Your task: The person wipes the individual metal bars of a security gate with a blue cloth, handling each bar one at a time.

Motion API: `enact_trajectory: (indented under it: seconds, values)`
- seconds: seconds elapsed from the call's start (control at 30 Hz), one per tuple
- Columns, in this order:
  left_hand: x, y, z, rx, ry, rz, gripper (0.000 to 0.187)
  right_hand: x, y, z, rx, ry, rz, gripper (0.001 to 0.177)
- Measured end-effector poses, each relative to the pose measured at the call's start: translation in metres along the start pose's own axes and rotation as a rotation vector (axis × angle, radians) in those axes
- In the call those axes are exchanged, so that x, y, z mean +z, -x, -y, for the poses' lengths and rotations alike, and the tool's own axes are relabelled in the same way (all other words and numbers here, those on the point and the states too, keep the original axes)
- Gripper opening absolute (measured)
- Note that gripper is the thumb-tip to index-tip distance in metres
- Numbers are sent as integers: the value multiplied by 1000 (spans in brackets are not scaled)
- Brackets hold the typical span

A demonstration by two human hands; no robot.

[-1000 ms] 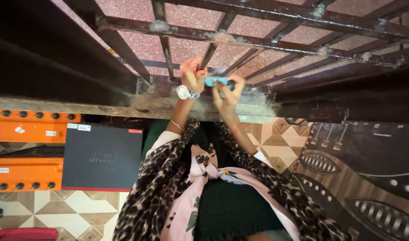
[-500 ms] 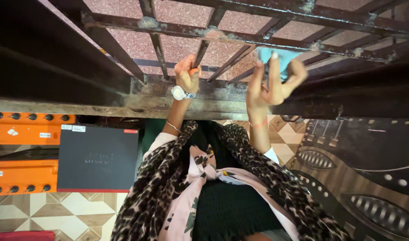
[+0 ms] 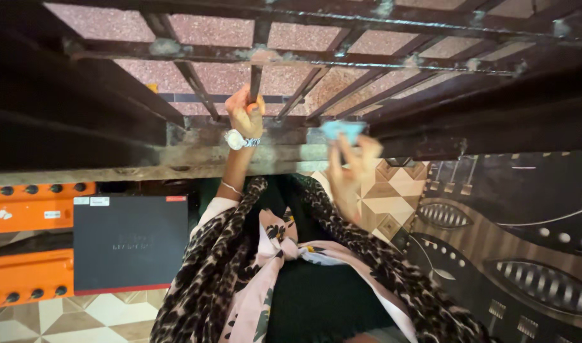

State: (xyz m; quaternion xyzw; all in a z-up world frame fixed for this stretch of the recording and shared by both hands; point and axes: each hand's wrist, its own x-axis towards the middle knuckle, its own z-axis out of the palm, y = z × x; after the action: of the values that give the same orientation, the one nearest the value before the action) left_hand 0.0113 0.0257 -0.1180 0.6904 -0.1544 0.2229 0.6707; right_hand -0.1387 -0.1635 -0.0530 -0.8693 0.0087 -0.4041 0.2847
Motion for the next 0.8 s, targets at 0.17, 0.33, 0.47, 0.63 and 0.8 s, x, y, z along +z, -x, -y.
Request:
enact_trajectory:
  seconds: [0.17, 0.33, 0.47, 0.63, 0.8]
  values:
    - [-2, 3, 6, -20, 19, 5, 80, -50, -83, 9, -36, 95, -390, 35]
    - [-1, 1, 3, -16, 11, 4, 81, -8, -105, -25, 0, 124, -420, 28]
    - [2, 3, 8, -18, 8, -15, 81, 33, -51, -57, -91, 80, -373, 26]
    - [6, 11, 23, -55, 129, -15, 80, 35, 19, -65, -1, 136, 38, 29]
    - [14, 12, 28, -50, 120, -23, 79, -11, 12, -30, 160, 91, 104, 31]
